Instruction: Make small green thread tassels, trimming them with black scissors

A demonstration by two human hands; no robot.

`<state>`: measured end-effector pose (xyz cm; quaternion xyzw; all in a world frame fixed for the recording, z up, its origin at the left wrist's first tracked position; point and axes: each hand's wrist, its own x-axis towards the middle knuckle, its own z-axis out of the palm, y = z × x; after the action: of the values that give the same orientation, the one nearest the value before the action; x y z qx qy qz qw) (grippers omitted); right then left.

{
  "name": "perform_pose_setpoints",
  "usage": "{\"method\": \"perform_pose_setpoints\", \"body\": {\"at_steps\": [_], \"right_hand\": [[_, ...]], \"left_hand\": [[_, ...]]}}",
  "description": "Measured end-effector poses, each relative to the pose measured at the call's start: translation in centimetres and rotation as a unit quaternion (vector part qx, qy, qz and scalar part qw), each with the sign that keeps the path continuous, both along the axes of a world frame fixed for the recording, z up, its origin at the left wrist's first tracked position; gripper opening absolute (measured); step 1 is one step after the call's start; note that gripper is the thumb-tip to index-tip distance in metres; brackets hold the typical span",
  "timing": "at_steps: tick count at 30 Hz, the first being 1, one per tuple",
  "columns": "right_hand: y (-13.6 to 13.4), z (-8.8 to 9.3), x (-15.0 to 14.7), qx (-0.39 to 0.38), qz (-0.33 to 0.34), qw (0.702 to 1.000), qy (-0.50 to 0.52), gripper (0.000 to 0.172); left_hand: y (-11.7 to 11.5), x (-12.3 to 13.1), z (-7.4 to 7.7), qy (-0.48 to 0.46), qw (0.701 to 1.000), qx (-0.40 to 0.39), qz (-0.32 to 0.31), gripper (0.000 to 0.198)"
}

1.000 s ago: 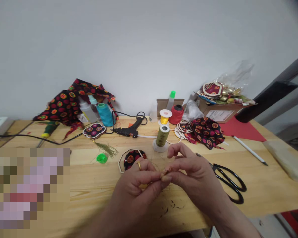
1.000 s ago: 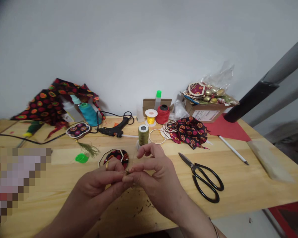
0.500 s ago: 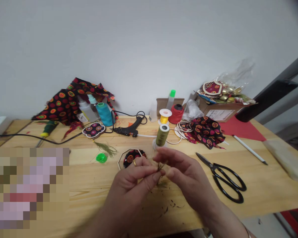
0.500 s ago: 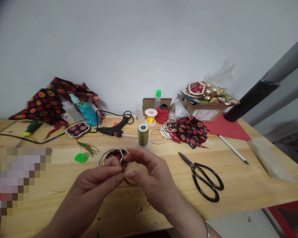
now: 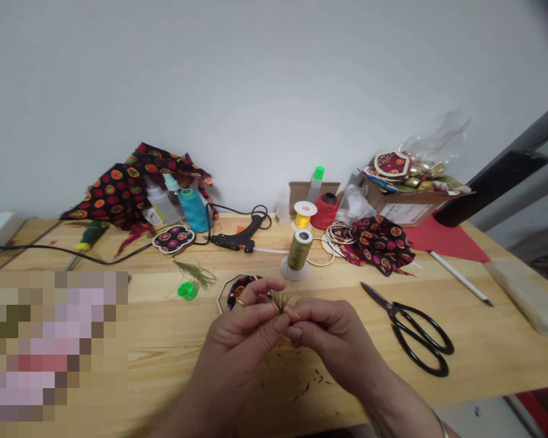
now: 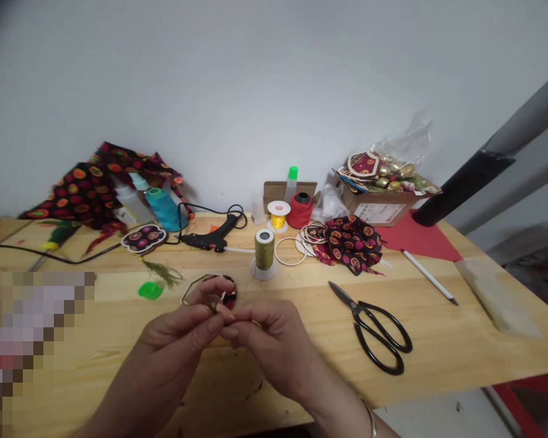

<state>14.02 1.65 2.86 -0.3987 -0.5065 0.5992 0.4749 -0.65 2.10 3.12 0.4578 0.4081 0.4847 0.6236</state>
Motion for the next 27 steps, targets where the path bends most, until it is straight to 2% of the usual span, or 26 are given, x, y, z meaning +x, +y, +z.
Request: {"method": "perform_pose_setpoints", "body": {"at_steps": [5, 7, 10, 16, 27], "right_hand": [[0.0, -0.5, 0.5, 0.029, 0.018, 0.999, -0.025, 0.026], [0.0, -0.7, 0.9, 0.032, 0.008, 0.998, -0.058, 0.019], [0.2, -1.0, 1.4, 0.029, -0.015, 0.993, -0.113, 0.01], [0.6, -1.6, 2.6, 0.014, -0.037, 0.985, -0.168, 0.011], [1.6, -2.1, 4.1, 0.031, -0.08, 0.977, -0.196, 0.01]], "left_hand": [[-0.3, -0.4, 0.5, -0.102, 0.99, -0.101, -0.008, 0.01], [-0.3, -0.7, 0.7, -0.132, 0.984, -0.117, 0.005, 0.012], [-0.1, -1.3, 0.8, -0.15, 0.98, -0.125, 0.035, 0.009], [0.2, -2.7, 0.2, -0.147, 0.978, -0.113, 0.092, 0.008], [-0.3, -4.1, -1.6, -0.128, 0.977, -0.111, 0.13, 0.01]]}}
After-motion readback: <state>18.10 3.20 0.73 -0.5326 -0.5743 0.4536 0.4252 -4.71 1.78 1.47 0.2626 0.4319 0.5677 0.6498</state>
